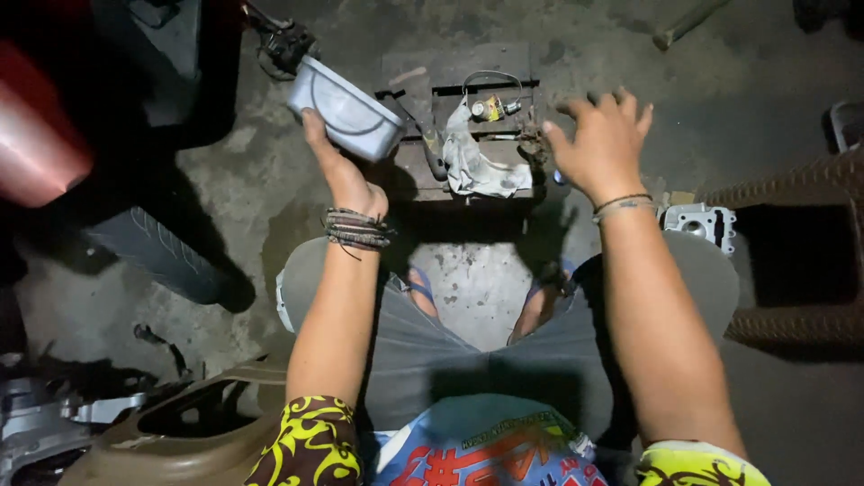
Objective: Cleaning and inspecting a metal engine component using a cloth in a workshop.
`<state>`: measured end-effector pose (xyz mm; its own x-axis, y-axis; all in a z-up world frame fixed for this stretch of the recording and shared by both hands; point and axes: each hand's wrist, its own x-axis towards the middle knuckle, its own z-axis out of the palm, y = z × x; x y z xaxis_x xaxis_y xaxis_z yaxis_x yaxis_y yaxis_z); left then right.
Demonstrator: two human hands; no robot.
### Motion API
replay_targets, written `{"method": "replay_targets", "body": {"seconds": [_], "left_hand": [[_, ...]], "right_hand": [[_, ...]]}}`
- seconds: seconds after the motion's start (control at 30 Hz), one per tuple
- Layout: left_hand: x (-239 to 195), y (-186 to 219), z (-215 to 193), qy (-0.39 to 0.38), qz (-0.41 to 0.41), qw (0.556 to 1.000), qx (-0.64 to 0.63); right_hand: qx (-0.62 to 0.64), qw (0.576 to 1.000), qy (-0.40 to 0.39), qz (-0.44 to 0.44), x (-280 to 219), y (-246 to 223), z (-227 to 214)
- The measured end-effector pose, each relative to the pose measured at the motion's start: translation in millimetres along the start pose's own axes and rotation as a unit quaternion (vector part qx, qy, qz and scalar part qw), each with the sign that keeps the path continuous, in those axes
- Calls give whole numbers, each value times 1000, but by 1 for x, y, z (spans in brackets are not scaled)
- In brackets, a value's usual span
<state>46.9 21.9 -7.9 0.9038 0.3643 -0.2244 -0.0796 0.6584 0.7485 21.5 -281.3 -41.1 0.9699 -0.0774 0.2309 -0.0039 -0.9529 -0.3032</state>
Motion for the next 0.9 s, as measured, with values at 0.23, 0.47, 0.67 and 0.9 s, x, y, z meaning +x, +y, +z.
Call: {"method": "replay_targets", "body": {"seconds": [0.23,0.47,0.67,0.9], "left_hand": [[-20,6,39,83,-53,995,-33],[-11,-18,18,-56,-25,998,10],[-17,-27,19,-65,-32,996,50],[-17,-34,19,-67,-2,995,79]], "right_hand": [[-71,995,-70,-20,13,14,59],[364,925,65,84,16,15,21],[659,730,97,154,11,-2,-23],[648,751,31,120,24,3,17]]}}
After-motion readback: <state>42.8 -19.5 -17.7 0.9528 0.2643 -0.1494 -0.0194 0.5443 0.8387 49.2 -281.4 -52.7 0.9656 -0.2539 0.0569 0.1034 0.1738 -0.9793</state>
